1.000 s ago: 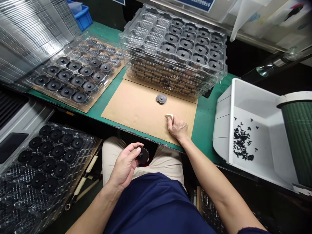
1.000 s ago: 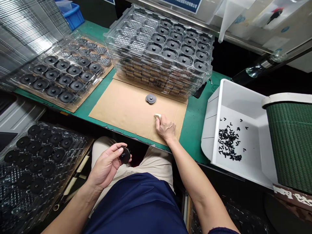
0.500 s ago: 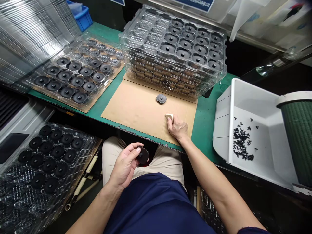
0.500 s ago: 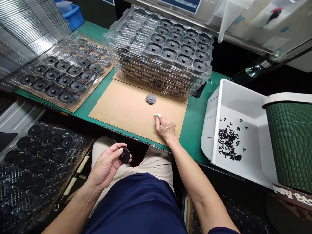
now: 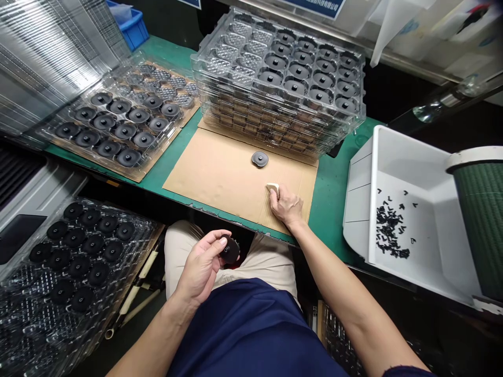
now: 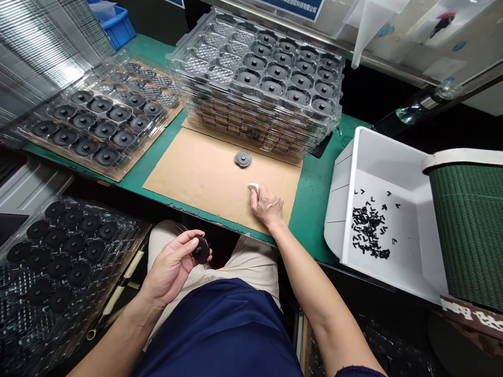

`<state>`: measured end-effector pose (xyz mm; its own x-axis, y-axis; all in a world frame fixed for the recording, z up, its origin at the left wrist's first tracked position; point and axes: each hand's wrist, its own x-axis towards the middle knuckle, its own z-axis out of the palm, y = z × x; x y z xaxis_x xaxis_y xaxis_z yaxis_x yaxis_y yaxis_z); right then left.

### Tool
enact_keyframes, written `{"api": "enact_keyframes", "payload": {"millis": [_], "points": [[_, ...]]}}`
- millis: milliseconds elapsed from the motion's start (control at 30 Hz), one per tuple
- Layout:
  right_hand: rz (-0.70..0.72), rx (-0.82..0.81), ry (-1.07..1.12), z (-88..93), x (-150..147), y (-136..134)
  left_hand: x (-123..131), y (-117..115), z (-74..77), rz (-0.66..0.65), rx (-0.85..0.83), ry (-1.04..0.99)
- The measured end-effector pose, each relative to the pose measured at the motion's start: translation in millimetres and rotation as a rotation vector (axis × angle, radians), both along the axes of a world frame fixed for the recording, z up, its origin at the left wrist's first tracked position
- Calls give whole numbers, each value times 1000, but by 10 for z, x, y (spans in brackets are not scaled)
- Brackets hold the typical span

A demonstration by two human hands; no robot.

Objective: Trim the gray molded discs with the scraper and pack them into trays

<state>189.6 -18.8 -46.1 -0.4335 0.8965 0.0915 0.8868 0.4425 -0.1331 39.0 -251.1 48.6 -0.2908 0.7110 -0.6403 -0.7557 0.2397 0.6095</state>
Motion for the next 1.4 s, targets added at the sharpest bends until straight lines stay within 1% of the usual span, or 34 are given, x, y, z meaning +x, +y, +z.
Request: {"api": "enact_keyframes", "payload": {"millis": [300, 633, 767, 800, 833, 867, 933, 1000, 1067, 1133, 1200, 1267, 1400], "points": [[3, -4, 2, -2, 1, 2, -2, 5, -14, 7, -7, -3], [1, -8, -7, 9, -3, 0, -24, 19, 25, 18, -25, -20], [2, -7, -12, 12, -3, 1, -16, 12, -2, 4, -24, 49], [3, -6, -13, 13, -2, 1, -4, -1, -13, -2, -18, 118], [5, -6, -13, 13, -2, 2, 12, -19, -23, -3, -12, 230], [6, -6, -13, 13, -1, 2, 30, -43, -29, 12, -3, 384], [7, -4, -13, 11, 1, 3, 63, -104, -20, 89, 72, 781], [7, -2, -13, 8, 2, 2, 75, -171, 22, 157, 245, 1220], [8, 1, -11, 4, 3, 1, 62, -229, 88, 167, 448, 1608], [9, 4, -9, 2, 2, 0, 36, -266, 157, 149, 567, 1874], [9, 7, -7, 3, 2, -3, 13, -282, 209, 166, 603, 1987], [11, 8, -6, 5, 2, -4, 2, -282, 236, 187, 594, 2015], [16, 7, 0, 5, 3, -4, 4, -269, 239, 200, 565, 2027]]}}
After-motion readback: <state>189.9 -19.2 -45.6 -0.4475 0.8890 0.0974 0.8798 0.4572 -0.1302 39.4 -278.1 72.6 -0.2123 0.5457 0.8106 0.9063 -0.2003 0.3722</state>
